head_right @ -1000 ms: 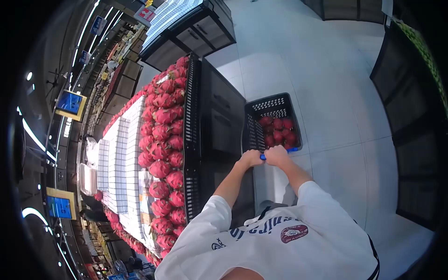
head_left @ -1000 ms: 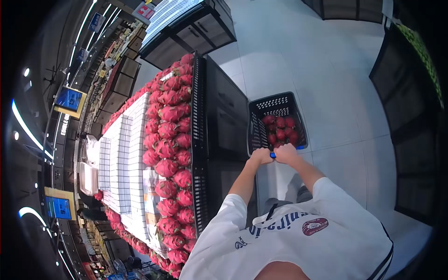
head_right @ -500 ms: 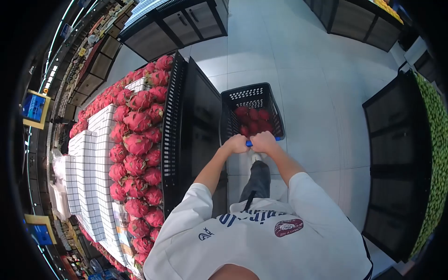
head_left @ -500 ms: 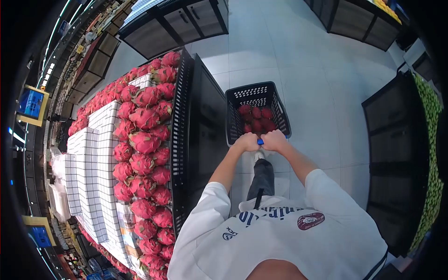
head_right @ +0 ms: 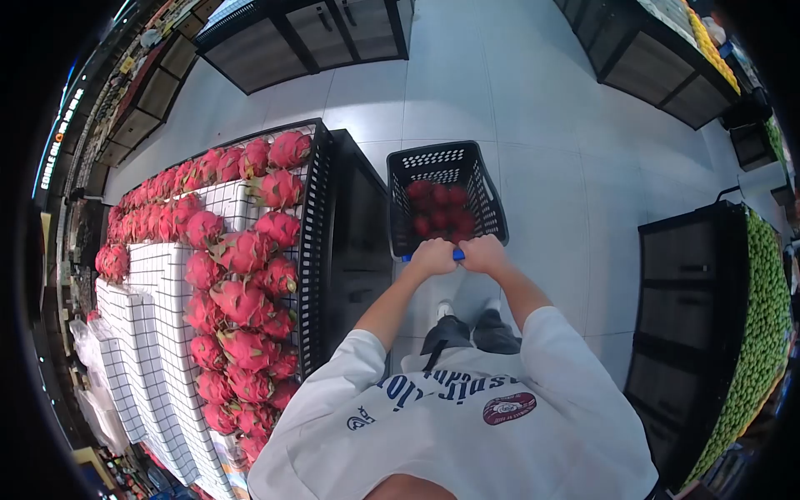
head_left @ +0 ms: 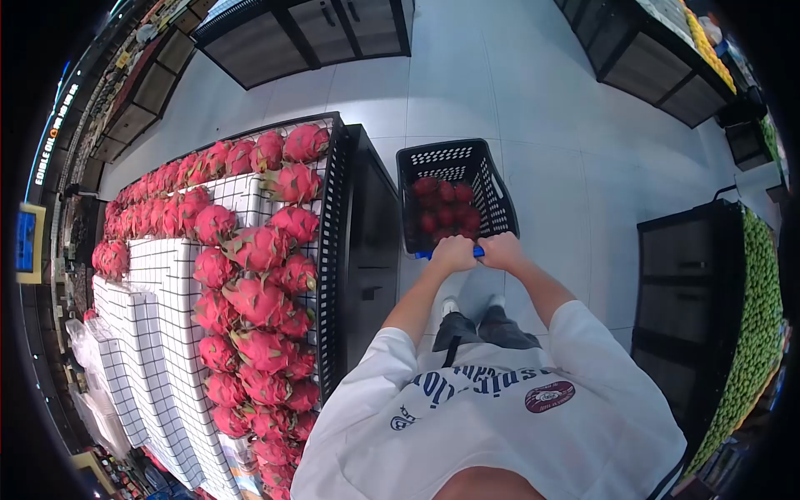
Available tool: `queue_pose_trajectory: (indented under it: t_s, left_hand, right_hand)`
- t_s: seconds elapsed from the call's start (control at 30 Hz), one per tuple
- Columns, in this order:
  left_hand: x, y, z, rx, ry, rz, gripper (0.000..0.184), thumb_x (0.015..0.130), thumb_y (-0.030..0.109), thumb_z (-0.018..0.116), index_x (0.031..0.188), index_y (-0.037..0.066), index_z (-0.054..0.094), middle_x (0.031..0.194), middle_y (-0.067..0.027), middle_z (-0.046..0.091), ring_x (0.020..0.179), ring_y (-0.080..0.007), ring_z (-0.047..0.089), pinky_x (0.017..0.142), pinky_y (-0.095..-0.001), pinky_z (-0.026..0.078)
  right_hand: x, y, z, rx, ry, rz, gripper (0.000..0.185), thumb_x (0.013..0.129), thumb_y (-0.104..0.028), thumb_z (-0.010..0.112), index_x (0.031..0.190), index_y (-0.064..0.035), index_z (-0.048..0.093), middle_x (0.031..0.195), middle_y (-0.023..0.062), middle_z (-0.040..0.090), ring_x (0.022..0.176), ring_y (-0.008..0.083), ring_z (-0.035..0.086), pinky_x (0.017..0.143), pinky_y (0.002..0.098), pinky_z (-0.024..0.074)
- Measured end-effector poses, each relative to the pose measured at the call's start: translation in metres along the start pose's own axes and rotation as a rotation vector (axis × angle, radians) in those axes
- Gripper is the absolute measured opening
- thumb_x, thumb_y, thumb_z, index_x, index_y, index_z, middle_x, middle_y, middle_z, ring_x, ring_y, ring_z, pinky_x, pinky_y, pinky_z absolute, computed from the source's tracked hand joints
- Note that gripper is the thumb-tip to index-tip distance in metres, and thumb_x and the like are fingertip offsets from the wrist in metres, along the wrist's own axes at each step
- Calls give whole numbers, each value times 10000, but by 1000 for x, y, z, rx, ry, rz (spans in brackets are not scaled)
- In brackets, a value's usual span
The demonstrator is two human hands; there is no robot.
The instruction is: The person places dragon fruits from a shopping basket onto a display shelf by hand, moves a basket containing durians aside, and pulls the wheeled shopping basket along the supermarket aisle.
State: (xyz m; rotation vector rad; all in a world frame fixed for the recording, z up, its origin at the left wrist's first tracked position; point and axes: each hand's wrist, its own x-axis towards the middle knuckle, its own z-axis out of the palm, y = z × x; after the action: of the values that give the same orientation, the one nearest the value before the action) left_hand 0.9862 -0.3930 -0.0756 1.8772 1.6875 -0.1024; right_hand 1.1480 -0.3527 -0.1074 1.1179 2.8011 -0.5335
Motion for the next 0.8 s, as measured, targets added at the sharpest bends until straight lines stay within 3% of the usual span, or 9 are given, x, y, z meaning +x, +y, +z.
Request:
queue_pose_trajectory:
  t_s: [0.23, 0.4, 0.6, 0.8]
  left_hand:
    - [49, -16, -20, -26, -51, -6, 283, 658, 213, 583, 846, 46, 714, 881, -234, 676, 851, -384, 667, 807, -471, 523]
    - [102, -28, -80, -19, 62, -90, 294, 685, 270, 582, 859, 69, 708, 885, -214, 682, 844, -371, 670, 805, -470, 523]
    - [183, -64, -149, -19, 197, -228, 293, 700, 282, 583, 873, 82, 709, 887, -201, 686, 845, -357, 673, 791, -466, 527]
    - [231, -79, -149, -80, 255, -342, 269, 735, 332, 586, 867, 128, 704, 828, -174, 688, 796, -356, 672, 756, -468, 527]
  right_hand:
    - [49, 38, -14, 38, 93, -123, 217, 727, -328, 631, 769, -117, 609, 693, 106, 671, 616, 298, 663, 558, 436, 506]
    - [128, 79, -41, 18, 215, -267, 193, 714, -309, 636, 722, -121, 589, 650, 84, 649, 580, 282, 648, 515, 438, 495]
    - [252, 126, -96, -22, 182, -388, 210, 736, -319, 619, 746, -110, 613, 647, 99, 651, 590, 294, 651, 539, 446, 506]
    - [301, 153, -112, 3, -5, -400, 224, 764, -333, 602, 816, -118, 641, 732, 120, 684, 676, 318, 678, 607, 456, 512]
